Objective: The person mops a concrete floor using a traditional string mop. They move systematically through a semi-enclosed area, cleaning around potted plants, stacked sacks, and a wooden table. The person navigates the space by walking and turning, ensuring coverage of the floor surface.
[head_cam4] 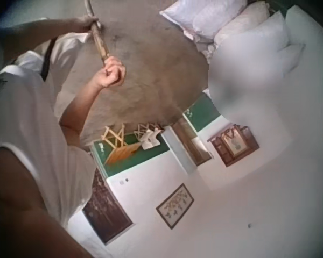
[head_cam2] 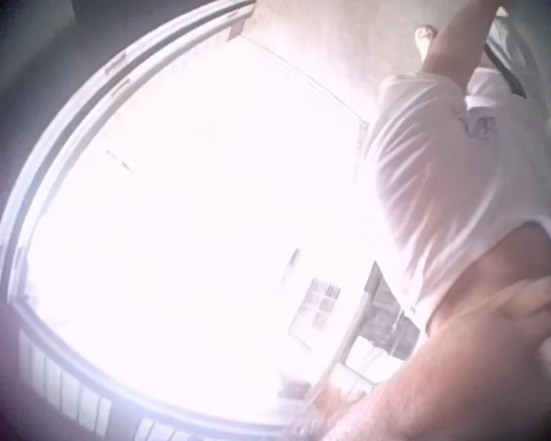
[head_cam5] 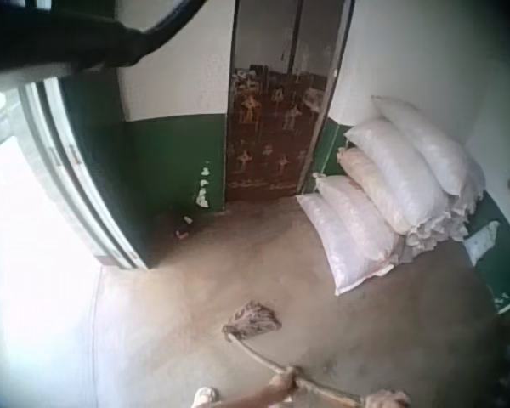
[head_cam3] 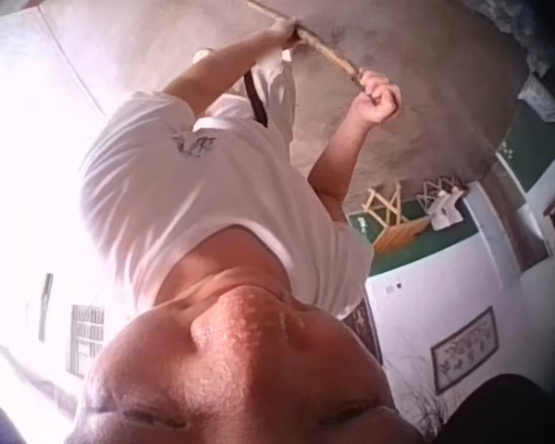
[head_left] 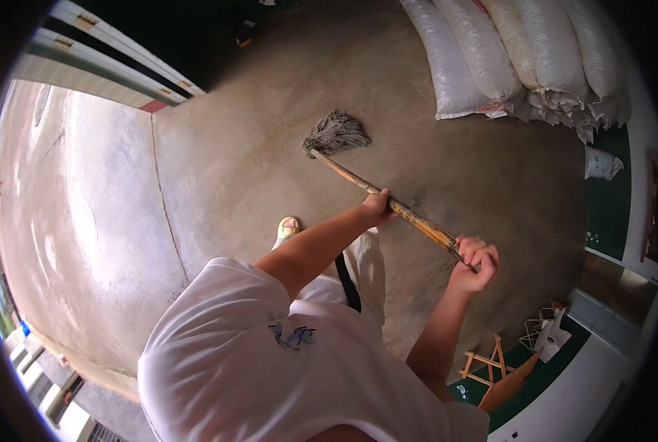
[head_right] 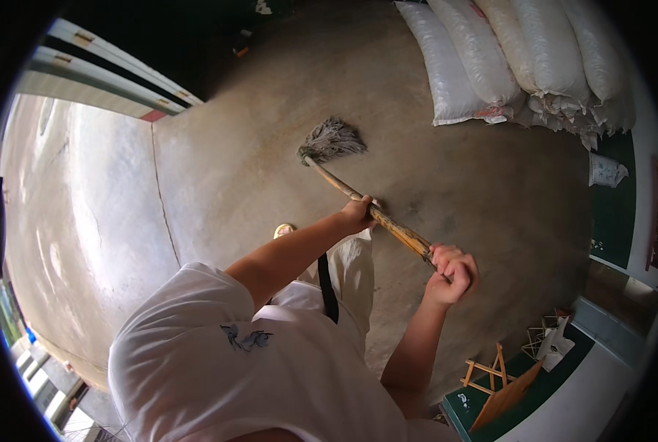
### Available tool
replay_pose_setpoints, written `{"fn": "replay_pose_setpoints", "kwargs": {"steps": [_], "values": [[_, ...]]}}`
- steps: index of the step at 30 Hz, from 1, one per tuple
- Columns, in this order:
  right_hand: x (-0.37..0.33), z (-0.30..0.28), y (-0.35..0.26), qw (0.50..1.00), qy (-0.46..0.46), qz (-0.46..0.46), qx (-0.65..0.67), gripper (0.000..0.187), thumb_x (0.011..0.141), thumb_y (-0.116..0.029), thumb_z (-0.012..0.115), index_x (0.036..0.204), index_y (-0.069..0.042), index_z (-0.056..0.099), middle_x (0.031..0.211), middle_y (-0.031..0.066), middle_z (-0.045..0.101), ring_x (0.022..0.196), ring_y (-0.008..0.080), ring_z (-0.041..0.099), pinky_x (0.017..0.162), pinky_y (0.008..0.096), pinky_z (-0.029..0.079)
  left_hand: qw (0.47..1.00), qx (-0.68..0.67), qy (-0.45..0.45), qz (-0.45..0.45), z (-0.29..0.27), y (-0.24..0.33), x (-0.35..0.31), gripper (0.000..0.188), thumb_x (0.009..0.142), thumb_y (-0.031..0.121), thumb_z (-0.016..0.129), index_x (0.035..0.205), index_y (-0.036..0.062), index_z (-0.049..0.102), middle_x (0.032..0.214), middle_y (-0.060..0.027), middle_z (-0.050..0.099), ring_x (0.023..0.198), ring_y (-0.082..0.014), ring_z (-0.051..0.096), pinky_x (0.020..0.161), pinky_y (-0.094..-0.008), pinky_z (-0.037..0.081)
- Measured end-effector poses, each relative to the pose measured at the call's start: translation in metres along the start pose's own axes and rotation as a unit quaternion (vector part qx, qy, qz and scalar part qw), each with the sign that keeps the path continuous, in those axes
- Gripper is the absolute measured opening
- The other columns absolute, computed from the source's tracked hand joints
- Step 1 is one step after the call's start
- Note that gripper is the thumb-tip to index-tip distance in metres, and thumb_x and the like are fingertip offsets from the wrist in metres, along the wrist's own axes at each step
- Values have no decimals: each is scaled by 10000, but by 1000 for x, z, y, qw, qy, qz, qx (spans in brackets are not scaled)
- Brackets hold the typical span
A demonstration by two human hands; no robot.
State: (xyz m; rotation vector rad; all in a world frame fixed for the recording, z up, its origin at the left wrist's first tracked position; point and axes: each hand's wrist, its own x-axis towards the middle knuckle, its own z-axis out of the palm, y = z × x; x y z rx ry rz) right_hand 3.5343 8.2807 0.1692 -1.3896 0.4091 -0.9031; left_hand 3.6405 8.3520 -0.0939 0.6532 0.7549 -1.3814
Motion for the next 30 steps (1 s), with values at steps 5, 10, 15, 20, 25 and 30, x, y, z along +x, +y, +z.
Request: {"fn": "replay_pose_setpoints", "kwargs": {"steps": [5, 10, 15, 20, 25, 30], "values": [[-57, 91, 21, 990, -34, 120, 59, 193, 722, -96, 401, 540, -51, 358, 489, 78, 418, 454, 174, 391, 577, 374, 459, 984, -137, 99, 61, -145, 7, -77, 251, 908, 292, 452, 862, 49, 494, 827, -113, 563, 788, -256, 577, 668, -391, 533], [-139, 154, 93, 939, -159, 288, 101, 210, 799, -88, 523, 611, 2, 498, 602, 65, 521, 604, 159, 525, 705, 351, 482, 953, -212, 155, 153, -334, 22, -123, 266, 928, 272, 408, 939, 9, 453, 919, -147, 534, 845, -293, 567, 753, -419, 536], [-201, 164, 117, 888, -257, 369, 94, 146, 826, -127, 583, 758, 1, 572, 744, 59, 617, 699, 95, 558, 683, 240, 444, 897, -246, 304, 207, -416, 16, -172, 329, 936, 300, 362, 962, -25, 412, 883, -152, 574, 750, -291, 628, 614, -389, 585], [-239, 73, 98, 918, -119, 350, 147, 181, 840, -86, 540, 685, -1, 502, 672, 45, 526, 743, 150, 541, 735, 291, 437, 929, -134, 287, 190, -375, -36, -159, 203, 904, 179, 359, 912, -11, 427, 815, -132, 565, 728, -276, 615, 634, -382, 573], [-291, -46, 23, 952, -9, 276, 129, 167, 822, -38, 519, 663, 6, 494, 623, 37, 488, 687, 154, 526, 798, 327, 446, 966, -73, 190, 160, -337, -120, -94, 234, 919, 243, 366, 931, 24, 447, 878, -114, 544, 797, -249, 585, 700, -382, 546], [-372, -175, -44, 970, 149, 178, 77, 163, 829, 6, 492, 666, 17, 498, 636, 50, 493, 639, 146, 494, 777, 353, 451, 976, 151, 146, 58, -223, -261, -68, 397, 907, 379, 418, 1110, 39, 442, 1041, -147, 542, 923, -311, 571, 772, -431, 508]]}}
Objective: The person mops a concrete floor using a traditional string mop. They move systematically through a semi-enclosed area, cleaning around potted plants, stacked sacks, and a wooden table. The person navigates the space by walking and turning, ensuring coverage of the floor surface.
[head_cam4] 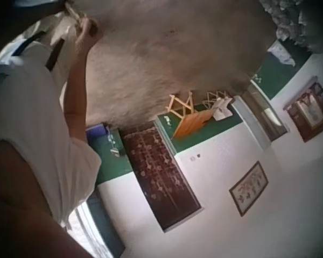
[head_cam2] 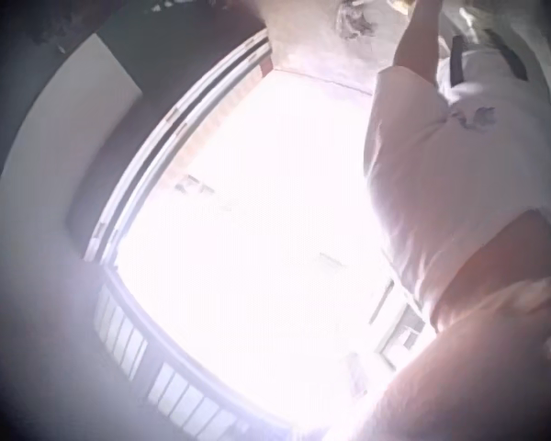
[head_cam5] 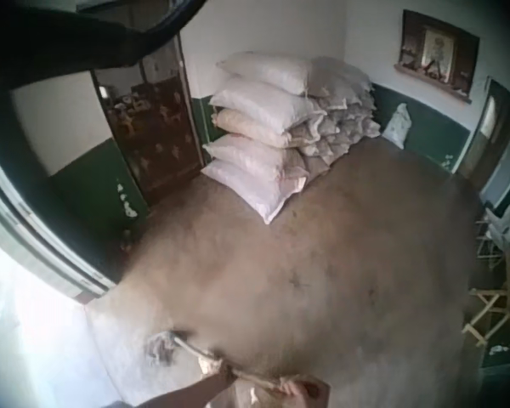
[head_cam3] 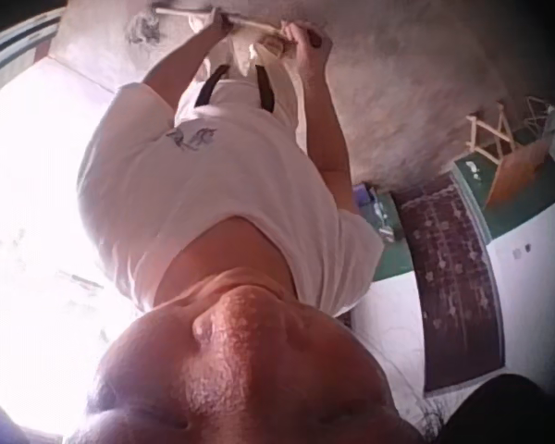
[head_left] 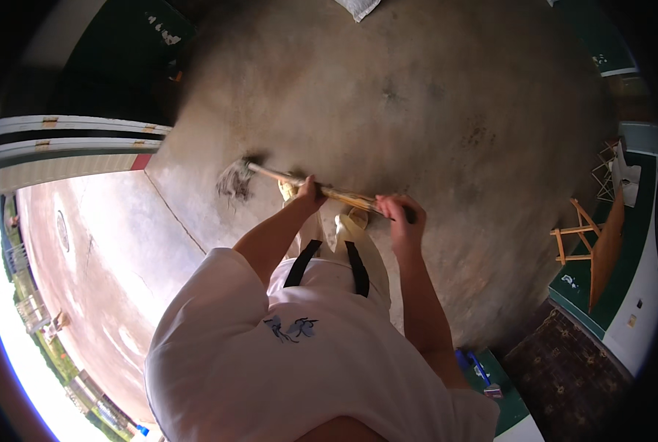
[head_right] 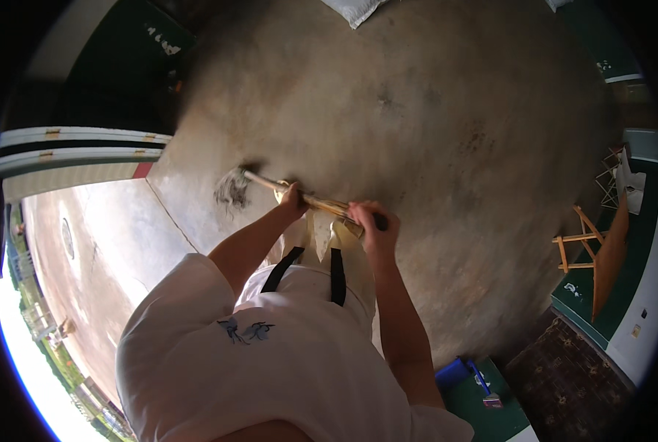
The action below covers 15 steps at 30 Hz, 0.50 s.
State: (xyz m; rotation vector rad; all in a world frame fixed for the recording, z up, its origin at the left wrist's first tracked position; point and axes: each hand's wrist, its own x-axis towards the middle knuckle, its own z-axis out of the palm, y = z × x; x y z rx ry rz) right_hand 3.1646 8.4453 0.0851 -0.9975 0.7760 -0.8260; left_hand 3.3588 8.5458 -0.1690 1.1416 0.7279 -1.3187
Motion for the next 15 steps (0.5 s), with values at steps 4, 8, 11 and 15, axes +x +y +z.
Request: {"fn": "replay_pose_setpoints", "kwargs": {"steps": [4, 8, 11, 15], "values": [[-52, -63, -55, 985, 95, -119, -77, 199, 823, 49, 433, 630, 2, 428, 600, 46, 448, 597, 153, 450, 732, 372, 450, 994, 59, -54, -72, 98, -76, -31, 390, 888, 400, 436, 1009, 38, 511, 824, -131, 609, 745, -298, 613, 621, -430, 523], [-81, -81, -91, 962, 115, -214, -123, 223, 818, -8, 370, 596, -27, 350, 559, 61, 382, 542, 170, 375, 684, 388, 438, 973, -76, -176, -126, 159, -125, -47, 246, 874, 143, 513, 958, -60, 402, 835, -179, 509, 807, -339, 578, 747, -462, 526], [-98, -79, -102, 939, 151, -241, -193, 237, 811, -39, 340, 577, -58, 305, 568, 67, 353, 545, 178, 346, 724, 399, 436, 961, -72, -231, -133, 188, -144, -67, 173, 852, 76, 527, 899, -61, 431, 798, -156, 508, 751, -297, 571, 741, -458, 523], [-112, -85, -109, 921, 137, -294, -214, 250, 820, -80, 344, 574, -74, 299, 532, 59, 313, 529, 180, 366, 669, 405, 435, 958, -77, -238, -138, 205, -169, -99, 139, 862, 88, 516, 877, -33, 448, 781, -123, 495, 697, -252, 557, 730, -429, 526]]}}
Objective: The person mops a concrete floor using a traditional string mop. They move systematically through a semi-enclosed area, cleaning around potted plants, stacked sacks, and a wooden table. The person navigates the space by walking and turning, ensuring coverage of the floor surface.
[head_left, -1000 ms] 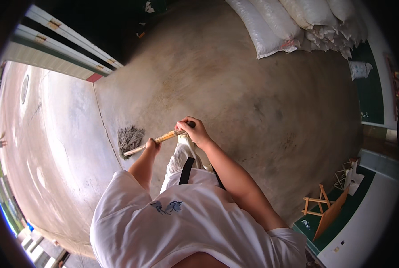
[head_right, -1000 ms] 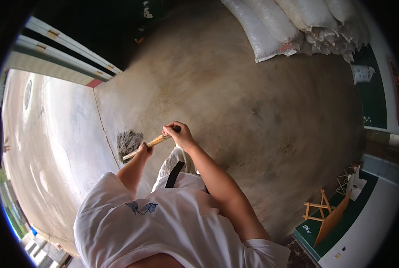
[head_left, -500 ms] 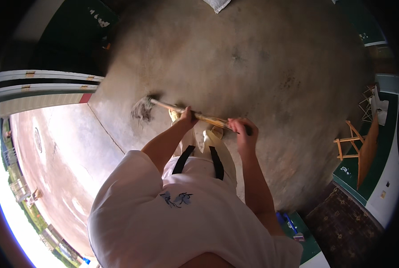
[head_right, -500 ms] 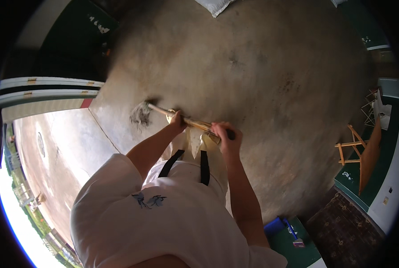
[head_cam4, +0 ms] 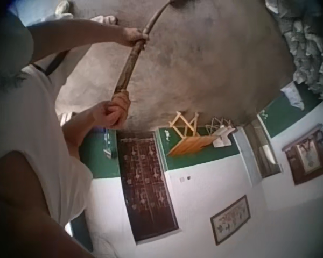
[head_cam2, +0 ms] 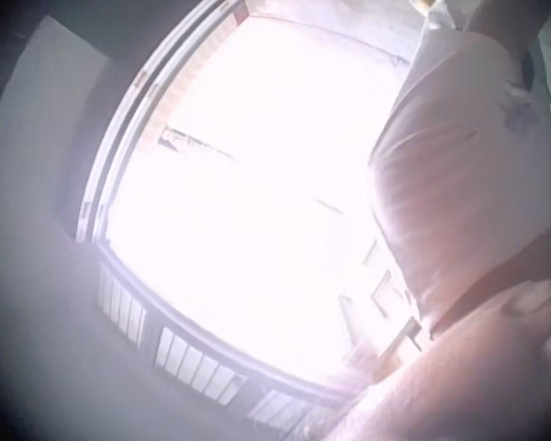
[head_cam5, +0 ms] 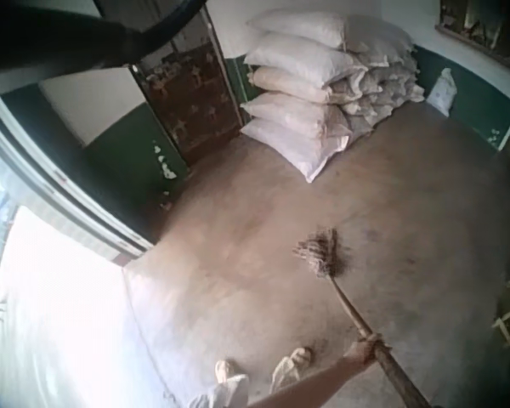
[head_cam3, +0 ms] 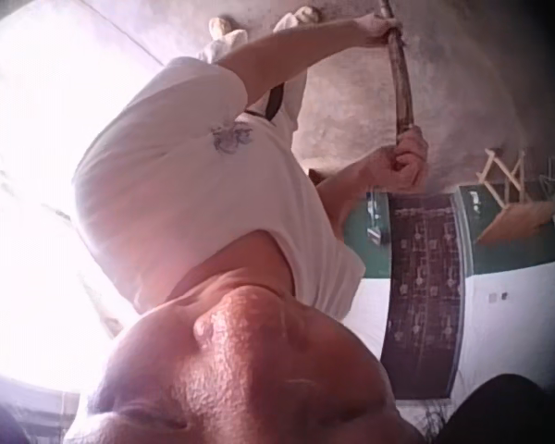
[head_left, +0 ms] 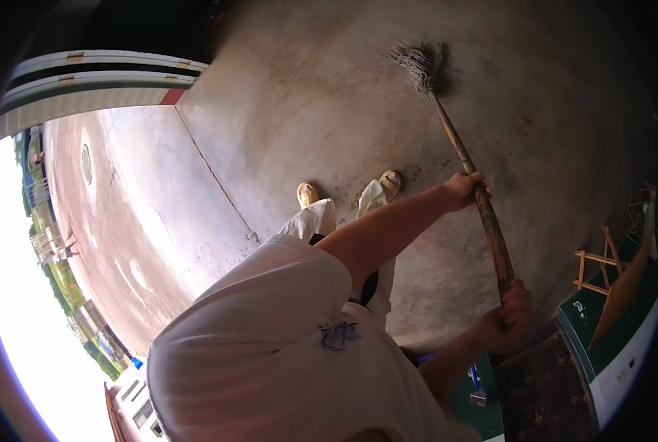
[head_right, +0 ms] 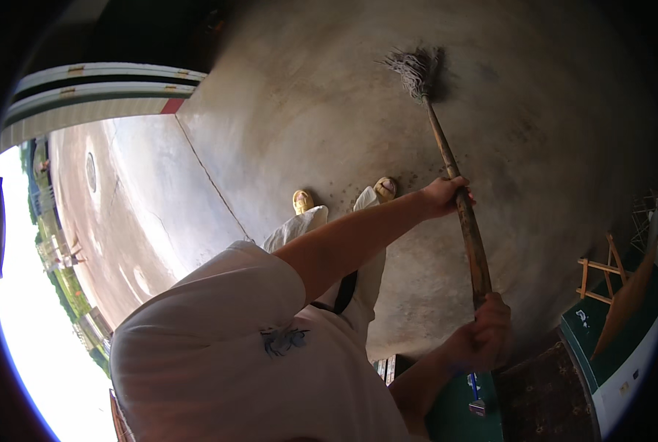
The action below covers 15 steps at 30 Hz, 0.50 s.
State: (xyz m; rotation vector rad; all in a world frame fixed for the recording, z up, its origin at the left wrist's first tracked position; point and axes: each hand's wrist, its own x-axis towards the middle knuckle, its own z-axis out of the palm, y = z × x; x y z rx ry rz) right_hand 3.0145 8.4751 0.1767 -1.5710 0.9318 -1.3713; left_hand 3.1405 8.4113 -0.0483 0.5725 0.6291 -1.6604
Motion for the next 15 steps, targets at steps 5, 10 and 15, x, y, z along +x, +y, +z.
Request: {"fn": "replay_pose_setpoints", "kwargs": {"steps": [5, 10, 15], "values": [[8, 0, -36, 998, 3, -34, -53, 260, 833, -171, 337, 584, -104, 298, 521, 41, 275, 514, 175, 359, 669, 408, 429, 1000, 3, -14, 23, -6, -19, -49, 186, 879, 138, 502, 931, -24, 428, 813, -124, 512, 762, -249, 588, 723, -405, 548], [-16, 16, -56, 998, 14, 48, 46, 273, 824, -226, 363, 585, -110, 301, 520, 40, 281, 532, 181, 355, 713, 395, 409, 999, -39, -4, 33, -68, -11, -116, 222, 886, 148, 494, 991, -35, 425, 849, -129, 532, 839, -271, 610, 711, -376, 548], [-83, 115, -48, 979, -114, 145, 92, 277, 826, -255, 367, 582, -132, 321, 510, 18, 305, 538, 153, 365, 684, 354, 388, 991, -107, -8, 77, -195, 47, -228, 214, 903, 166, 459, 1009, -19, 456, 928, -137, 573, 919, -262, 603, 723, -343, 541]]}}
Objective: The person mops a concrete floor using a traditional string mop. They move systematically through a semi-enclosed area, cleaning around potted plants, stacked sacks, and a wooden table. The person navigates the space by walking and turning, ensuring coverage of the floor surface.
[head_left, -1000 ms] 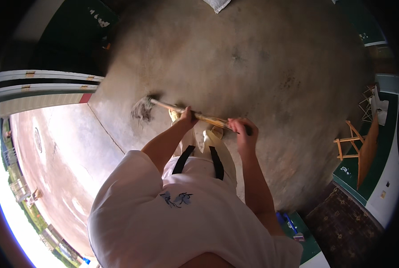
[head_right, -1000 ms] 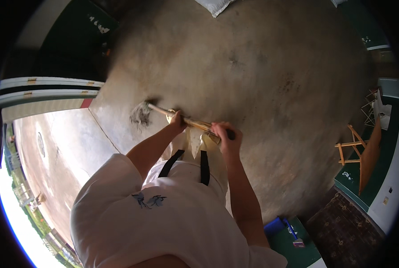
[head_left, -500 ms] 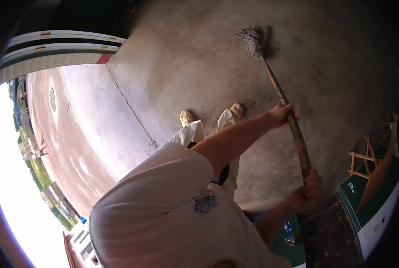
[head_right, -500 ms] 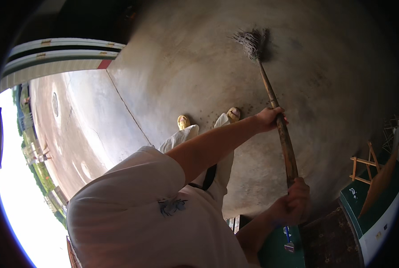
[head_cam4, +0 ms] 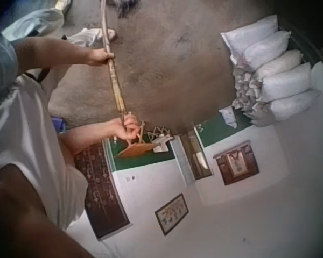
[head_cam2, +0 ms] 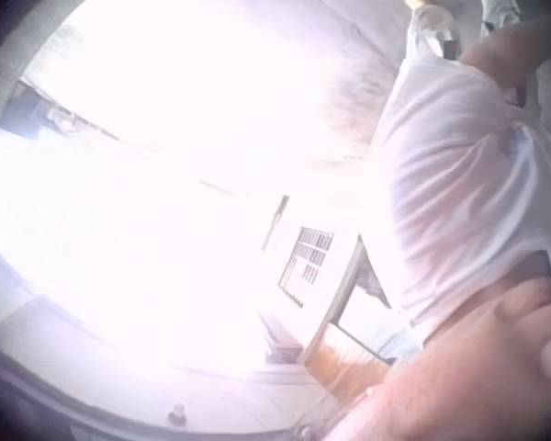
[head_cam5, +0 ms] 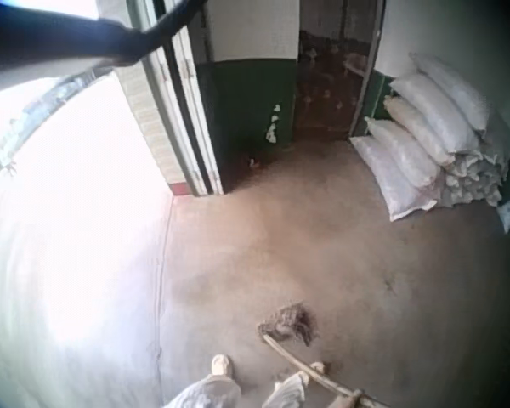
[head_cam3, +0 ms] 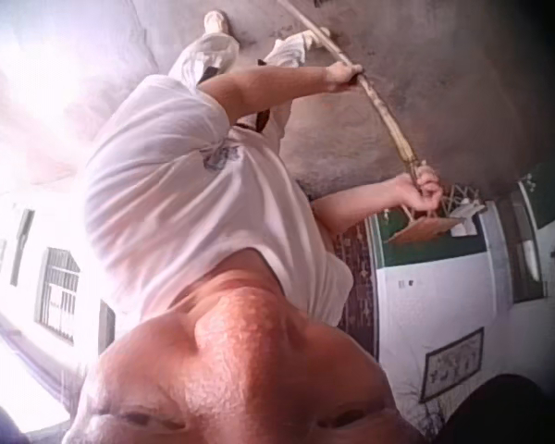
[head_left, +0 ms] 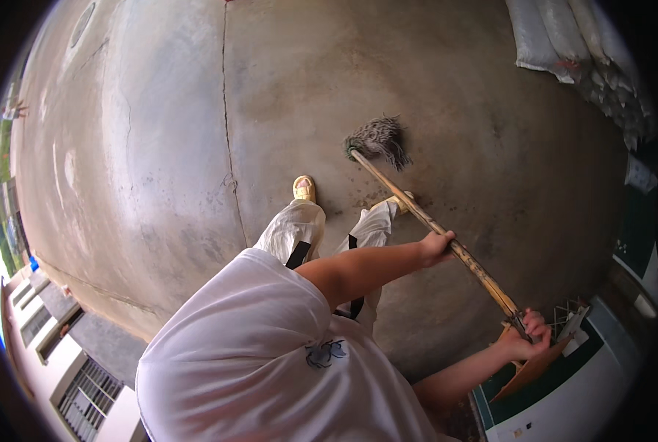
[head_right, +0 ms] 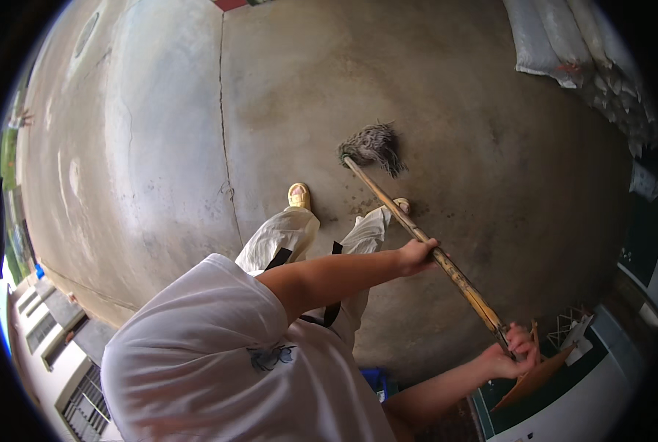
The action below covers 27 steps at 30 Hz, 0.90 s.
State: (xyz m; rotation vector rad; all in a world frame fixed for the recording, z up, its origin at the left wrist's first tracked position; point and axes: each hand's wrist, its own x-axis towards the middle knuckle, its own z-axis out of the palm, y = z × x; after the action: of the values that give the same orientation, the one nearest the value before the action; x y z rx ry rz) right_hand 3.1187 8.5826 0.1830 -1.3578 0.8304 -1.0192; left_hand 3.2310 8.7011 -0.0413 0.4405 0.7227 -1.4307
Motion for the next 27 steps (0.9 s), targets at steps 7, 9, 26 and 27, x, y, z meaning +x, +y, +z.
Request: {"fn": "replay_pose_setpoints", "kwargs": {"steps": [7, 9, 26, 27], "values": [[-126, 290, 106, 940, -256, 210, 88, 221, 799, -118, 424, 592, -95, 348, 552, 49, 404, 575, 184, 431, 760, 411, 447, 965, -96, 112, 216, -245, 193, -138, 239, 905, 229, 431, 1002, 29, 518, 983, -103, 620, 847, -222, 589, 652, -288, 494], [-194, 337, 144, 900, -324, 275, 95, 213, 847, -58, 515, 643, -36, 454, 614, 43, 478, 656, 178, 521, 825, 406, 450, 933, -120, 179, 290, -329, 229, -189, 205, 888, 205, 424, 940, 24, 506, 898, -123, 612, 802, -239, 582, 744, -353, 501], [-183, 467, 173, 798, -480, 348, 104, 119, 869, -109, 550, 808, -8, 547, 833, 82, 580, 972, 241, 560, 865, 336, 413, 854, -124, 352, 361, -359, 381, -260, 167, 835, 195, 512, 904, 44, 498, 807, -88, 615, 715, -207, 624, 623, -332, 548], [-157, 472, 166, 810, -474, 325, 119, 130, 870, -95, 539, 784, 0, 558, 797, 75, 588, 932, 209, 575, 803, 289, 419, 860, -147, 330, 361, -328, 389, -241, 155, 833, 183, 507, 904, 45, 497, 816, -89, 615, 737, -207, 619, 644, -339, 538]]}}
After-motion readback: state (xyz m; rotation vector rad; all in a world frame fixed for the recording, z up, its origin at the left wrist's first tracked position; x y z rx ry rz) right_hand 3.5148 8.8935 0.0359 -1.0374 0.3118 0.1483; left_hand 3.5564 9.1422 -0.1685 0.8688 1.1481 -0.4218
